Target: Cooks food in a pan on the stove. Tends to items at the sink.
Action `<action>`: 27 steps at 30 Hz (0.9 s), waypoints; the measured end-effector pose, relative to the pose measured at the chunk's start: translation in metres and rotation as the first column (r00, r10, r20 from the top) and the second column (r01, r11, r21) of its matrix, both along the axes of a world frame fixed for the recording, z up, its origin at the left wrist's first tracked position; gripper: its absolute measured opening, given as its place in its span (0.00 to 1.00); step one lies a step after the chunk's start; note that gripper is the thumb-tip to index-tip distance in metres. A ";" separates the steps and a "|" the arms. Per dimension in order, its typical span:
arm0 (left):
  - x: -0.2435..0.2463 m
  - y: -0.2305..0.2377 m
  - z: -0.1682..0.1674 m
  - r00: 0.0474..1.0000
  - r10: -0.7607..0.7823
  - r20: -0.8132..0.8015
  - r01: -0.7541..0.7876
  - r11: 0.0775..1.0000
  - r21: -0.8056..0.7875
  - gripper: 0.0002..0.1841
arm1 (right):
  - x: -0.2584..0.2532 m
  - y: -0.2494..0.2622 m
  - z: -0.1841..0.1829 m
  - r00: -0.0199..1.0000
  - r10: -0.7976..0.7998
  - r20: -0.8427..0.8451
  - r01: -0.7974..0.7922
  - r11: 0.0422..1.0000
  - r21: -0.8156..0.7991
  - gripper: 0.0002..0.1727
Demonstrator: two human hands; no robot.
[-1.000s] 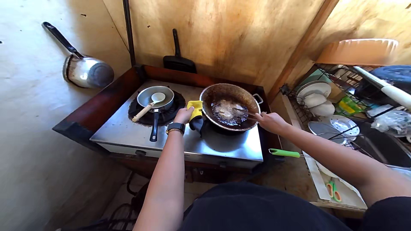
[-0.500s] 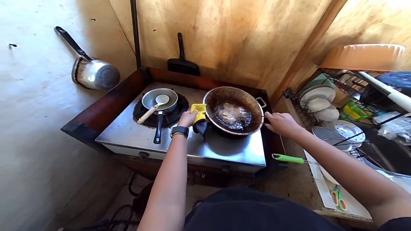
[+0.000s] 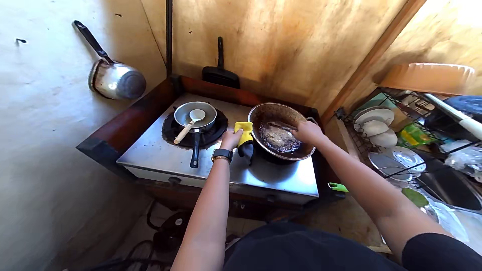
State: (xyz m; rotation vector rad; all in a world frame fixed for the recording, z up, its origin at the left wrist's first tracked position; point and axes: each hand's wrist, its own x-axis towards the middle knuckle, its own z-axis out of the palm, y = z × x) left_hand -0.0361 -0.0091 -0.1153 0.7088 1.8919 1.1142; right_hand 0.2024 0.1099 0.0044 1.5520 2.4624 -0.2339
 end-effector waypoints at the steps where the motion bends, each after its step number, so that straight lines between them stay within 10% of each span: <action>1: 0.001 -0.001 0.001 1.000 -0.001 0.011 0.001 1.000 0.008 0.29 | -0.007 -0.001 -0.004 1.000 -0.012 0.004 0.012 1.000 0.006 0.28; 27: 0.001 0.003 -0.005 1.000 0.003 0.008 -0.003 0.999 0.052 0.29 | -0.030 -0.013 -0.012 0.992 -0.122 0.010 0.121 0.992 0.044 0.25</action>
